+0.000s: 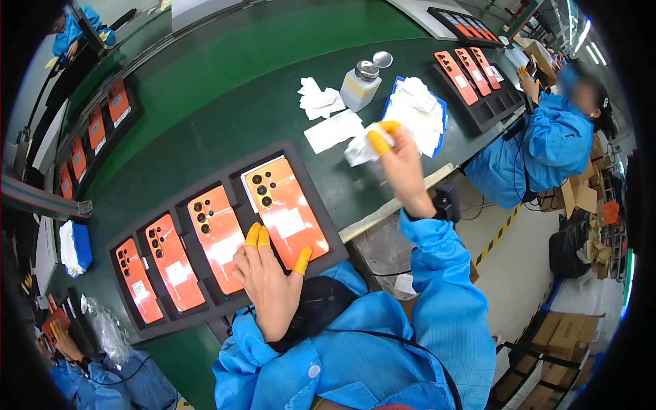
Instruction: The recorder is cleaning the back panels of orange smartphones and inspecting phone accessories on an assembly line.
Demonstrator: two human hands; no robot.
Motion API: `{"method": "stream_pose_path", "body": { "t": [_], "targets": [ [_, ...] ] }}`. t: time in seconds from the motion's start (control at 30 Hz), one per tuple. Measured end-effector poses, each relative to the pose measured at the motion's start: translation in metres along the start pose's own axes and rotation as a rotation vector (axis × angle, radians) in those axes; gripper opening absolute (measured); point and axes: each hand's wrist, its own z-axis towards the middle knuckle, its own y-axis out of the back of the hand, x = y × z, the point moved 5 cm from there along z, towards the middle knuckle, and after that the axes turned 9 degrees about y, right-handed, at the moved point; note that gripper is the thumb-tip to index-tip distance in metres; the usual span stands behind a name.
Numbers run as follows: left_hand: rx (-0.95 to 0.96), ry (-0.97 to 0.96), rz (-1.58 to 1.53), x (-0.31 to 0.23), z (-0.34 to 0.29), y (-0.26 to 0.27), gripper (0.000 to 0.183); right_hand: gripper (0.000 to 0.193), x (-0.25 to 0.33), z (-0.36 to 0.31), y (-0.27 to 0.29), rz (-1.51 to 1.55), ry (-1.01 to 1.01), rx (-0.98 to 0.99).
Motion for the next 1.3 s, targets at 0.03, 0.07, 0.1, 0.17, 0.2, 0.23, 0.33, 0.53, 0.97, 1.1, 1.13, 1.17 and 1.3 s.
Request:
{"method": "stream_pose_path", "body": {
  "t": [0.03, 0.07, 0.1, 0.17, 0.2, 0.23, 0.33, 0.53, 0.97, 1.1, 1.13, 1.17, 1.3],
  "targets": [
    [0.003, 0.002, 0.000, -0.001, 0.001, 0.000, 0.063, 0.016, 0.006, 0.010, 0.007, 0.009, 0.092, -0.009],
    [0.030, 0.030, -0.058, 0.000, 0.003, 0.000, 0.065, 0.015, 0.016, 0.021, 0.013, 0.001, 0.189, -0.070],
    [0.055, 0.057, -0.116, 0.002, 0.005, 0.000, 0.068, 0.016, 0.024, 0.032, 0.020, -0.241, 0.285, -0.077],
    [0.009, 0.064, -0.188, 0.002, 0.003, 0.003, 0.069, 0.016, 0.033, 0.054, 0.021, -0.476, 0.386, -0.084],
    [-0.031, 0.067, -0.269, 0.000, 0.003, 0.003, 0.070, 0.017, 0.042, 0.062, 0.019, -0.713, 0.537, -0.101],
    [0.022, 0.080, -0.357, -0.002, 0.002, 0.003, 0.069, 0.017, 0.050, 0.068, 0.015, -0.949, 0.688, -0.119],
    [0.060, 0.072, -0.426, -0.004, 0.000, -0.001, 0.064, 0.016, 0.044, 0.083, 0.014, -1.178, 0.847, -0.103],
    [-0.082, 0.054, -0.492, 0.008, -0.004, 0.020, 0.045, 0.013, 0.034, 0.088, -0.002, -1.315, 1.013, 0.004],
    [-0.339, -0.069, -0.080, -0.009, 0.024, 0.009, 0.022, 0.017, 0.024, 0.084, -0.014, -1.406, 0.904, 0.065],
    [-0.248, 0.007, -0.180, 0.002, 0.027, 0.004, 0.015, 0.029, 0.045, 0.060, -0.025, -1.090, 0.994, 0.060],
    [-0.237, 0.000, -0.181, 0.004, 0.027, 0.002, 0.014, 0.036, 0.057, 0.046, -0.028, -0.999, 0.993, 0.065],
    [-0.261, 0.005, -0.218, 0.006, 0.028, 0.001, 0.015, 0.044, 0.059, 0.030, -0.034, -0.937, 1.007, 0.098],
    [-0.282, -0.025, -0.261, 0.003, 0.027, 0.004, 0.016, 0.039, 0.073, -0.032, -0.078, -0.632, 1.283, 0.462]
  ]
}}
